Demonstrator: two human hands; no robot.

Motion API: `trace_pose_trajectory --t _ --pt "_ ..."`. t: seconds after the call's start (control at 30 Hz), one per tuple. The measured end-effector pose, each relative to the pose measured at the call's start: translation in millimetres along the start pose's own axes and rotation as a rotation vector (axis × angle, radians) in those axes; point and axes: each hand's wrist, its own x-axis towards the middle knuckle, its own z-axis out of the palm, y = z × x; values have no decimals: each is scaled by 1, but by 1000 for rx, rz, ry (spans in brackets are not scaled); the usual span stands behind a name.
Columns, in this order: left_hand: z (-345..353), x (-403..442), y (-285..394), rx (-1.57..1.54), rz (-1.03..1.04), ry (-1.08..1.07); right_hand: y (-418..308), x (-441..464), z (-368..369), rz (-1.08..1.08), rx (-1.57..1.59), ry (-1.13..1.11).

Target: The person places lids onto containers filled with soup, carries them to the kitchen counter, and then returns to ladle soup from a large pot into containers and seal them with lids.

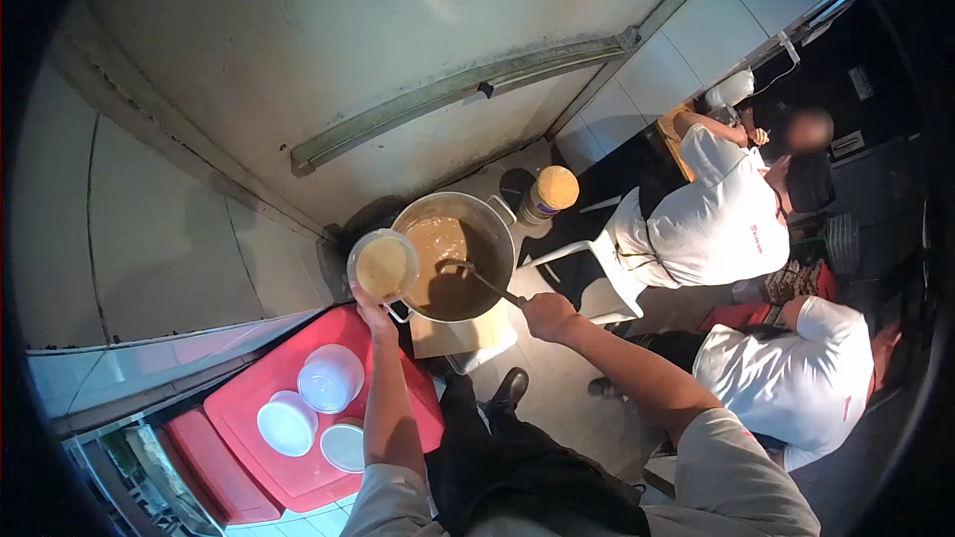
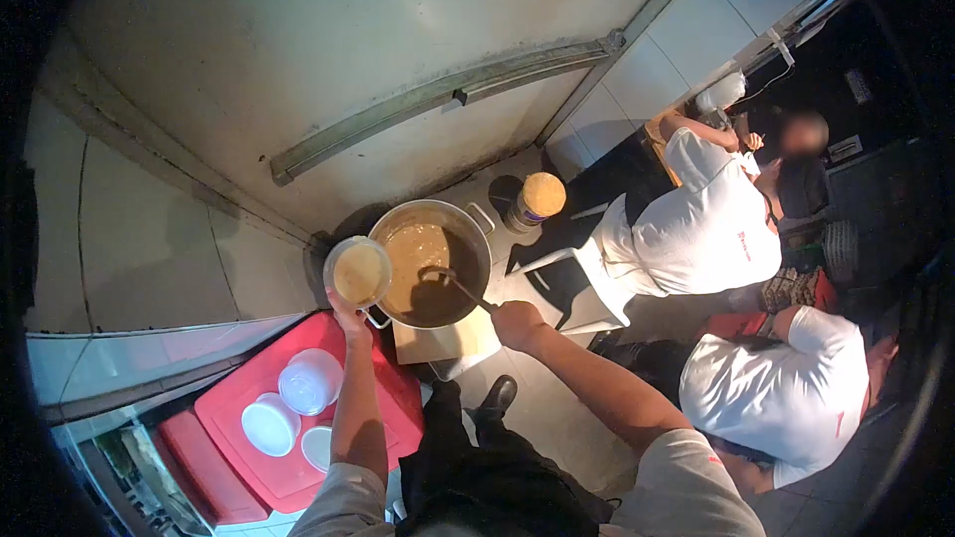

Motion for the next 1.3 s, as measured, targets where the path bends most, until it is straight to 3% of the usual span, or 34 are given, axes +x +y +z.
trace_pose_trajectory --t 0.13,0.23,0.33,0.37,0.6,0.87,1.2,1.3 --pt "0 -2 2 7 -18 -3 6 14 5 -50 111 -78" --pt "-5 4 -1 2 -16 -36 18 34 13 -262 157 -28" --pt "-10 7 -5 -1 -4 -98 28 35 -21 37 531 -404" --pt "-10 4 -4 21 -6 -99 43 40 -10 51 700 -423" --pt "-18 3 5 106 -54 -13 79 54 22 51 1076 -468" --pt "-23 -5 28 37 101 -132 119 17 33 67 1468 -529" --pt "-12 -11 37 -9 166 -83 121 -80 43 198 1715 -458" --pt "-16 -1 25 -28 181 -98 107 -120 13 254 1701 -390"
